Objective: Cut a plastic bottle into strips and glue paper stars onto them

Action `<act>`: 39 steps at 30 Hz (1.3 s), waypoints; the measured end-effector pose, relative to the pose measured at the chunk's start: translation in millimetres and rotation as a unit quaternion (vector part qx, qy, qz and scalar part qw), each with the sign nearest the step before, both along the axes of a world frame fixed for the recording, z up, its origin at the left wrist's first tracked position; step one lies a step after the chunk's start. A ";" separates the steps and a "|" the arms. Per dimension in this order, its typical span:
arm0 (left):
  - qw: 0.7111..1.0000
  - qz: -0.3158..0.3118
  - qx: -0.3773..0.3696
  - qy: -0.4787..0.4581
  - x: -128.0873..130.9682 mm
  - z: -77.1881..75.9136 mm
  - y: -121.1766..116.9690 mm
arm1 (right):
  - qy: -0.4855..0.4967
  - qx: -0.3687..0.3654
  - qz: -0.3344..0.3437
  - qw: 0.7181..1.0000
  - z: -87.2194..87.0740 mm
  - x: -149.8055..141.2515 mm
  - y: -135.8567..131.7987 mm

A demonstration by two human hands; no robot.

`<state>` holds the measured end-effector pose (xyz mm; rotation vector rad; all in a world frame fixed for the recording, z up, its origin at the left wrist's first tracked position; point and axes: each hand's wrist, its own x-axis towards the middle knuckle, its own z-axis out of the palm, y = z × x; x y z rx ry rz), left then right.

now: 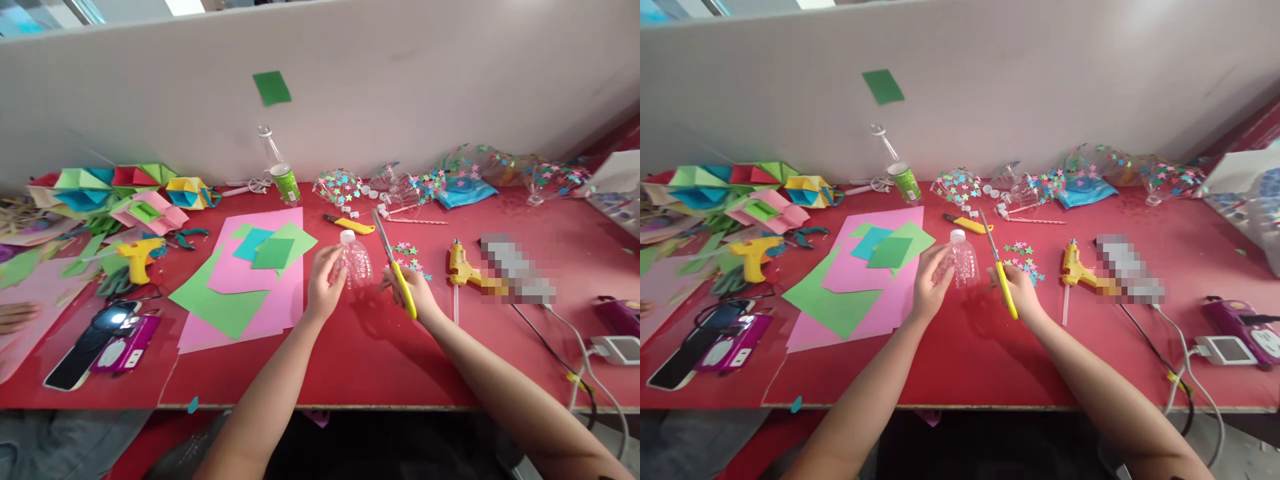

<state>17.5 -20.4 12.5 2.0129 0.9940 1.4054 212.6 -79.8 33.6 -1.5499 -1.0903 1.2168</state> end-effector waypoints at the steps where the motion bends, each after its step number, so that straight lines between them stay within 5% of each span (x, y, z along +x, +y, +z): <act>1: 0.999 -0.012 0.026 0.014 2.2 4.2 -5.4 | 0.019 0.010 -0.012 1.000 0.5 0.8 0.2; 9: 0.981 -0.189 -0.033 0.018 9.4 12.1 -23.7 | 0.049 0.010 -0.002 0.999 8.4 0.5 -0.7; 13: 0.965 -0.143 -0.167 -0.141 5.2 7.6 -15.1 | 0.013 0.010 0.013 1.000 7.2 -0.9 -1.7; 15: 0.940 -0.141 -0.244 -0.193 3.8 6.0 -10.3 | -0.007 0.008 0.033 0.999 7.3 -2.4 -3.5; 19: 0.837 -0.285 -0.411 -0.220 6.9 6.7 -9.0 | -0.039 0.006 0.073 0.997 9.4 -6.4 -7.6; 22: 0.794 -0.293 -0.451 -0.283 11.3 9.0 -11.6 | -0.045 0.008 0.076 0.996 9.6 -7.4 -8.4; 31: 0.821 -0.156 -0.417 -0.358 5.4 14.2 2.0 | -0.014 0.017 0.010 1.000 12.0 -0.3 -6.7; 39: 0.836 -0.155 -0.410 -0.331 6.4 11.5 2.0 | 0.043 0.033 0.023 0.998 21.7 -8.9 -14.4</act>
